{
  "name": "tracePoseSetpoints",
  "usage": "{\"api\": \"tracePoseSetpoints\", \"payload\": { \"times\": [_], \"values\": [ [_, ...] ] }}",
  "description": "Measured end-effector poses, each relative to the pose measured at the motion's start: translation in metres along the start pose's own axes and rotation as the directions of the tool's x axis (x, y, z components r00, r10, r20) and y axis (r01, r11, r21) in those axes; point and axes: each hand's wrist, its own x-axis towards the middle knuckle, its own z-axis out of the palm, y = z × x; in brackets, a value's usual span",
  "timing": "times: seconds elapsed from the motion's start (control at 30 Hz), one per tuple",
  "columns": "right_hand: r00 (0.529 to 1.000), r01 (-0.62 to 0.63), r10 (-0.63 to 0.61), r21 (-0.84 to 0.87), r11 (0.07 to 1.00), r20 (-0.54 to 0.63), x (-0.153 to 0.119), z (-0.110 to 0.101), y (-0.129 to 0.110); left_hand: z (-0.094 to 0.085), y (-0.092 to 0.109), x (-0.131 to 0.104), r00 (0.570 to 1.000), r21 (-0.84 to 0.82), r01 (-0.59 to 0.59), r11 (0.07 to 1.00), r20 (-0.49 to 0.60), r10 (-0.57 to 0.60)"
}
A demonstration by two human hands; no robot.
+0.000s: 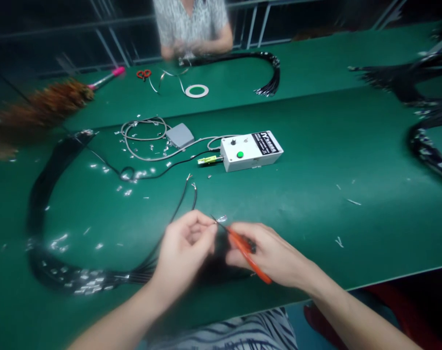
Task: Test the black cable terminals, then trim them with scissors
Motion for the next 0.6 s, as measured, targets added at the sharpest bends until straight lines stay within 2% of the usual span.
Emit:
{"api": "tracePoseSetpoints", "payload": {
  "times": [0.13,0.23,0.6],
  "values": [
    [0.986,-0.032,-0.002,0.2,0.979,0.168,0.004,-0.007,0.005,-0.002,0.001,0.001,1.0,-0.006,0.008,1.0,0.026,-0.008],
    [0.961,-0.047,-0.05,0.335,0.941,0.273,0.006,-0.012,0.008,-0.003,0.002,0.002,0.999,-0.009,0.014,1.0,0.04,-0.013],
    [0.949,-0.019,-0.104,0.385,0.923,0.296,0.007,-0.016,0.008,-0.004,-0.002,0.004,0.997,0.012,0.019,1.0,0.075,-0.02]
  ]
}}
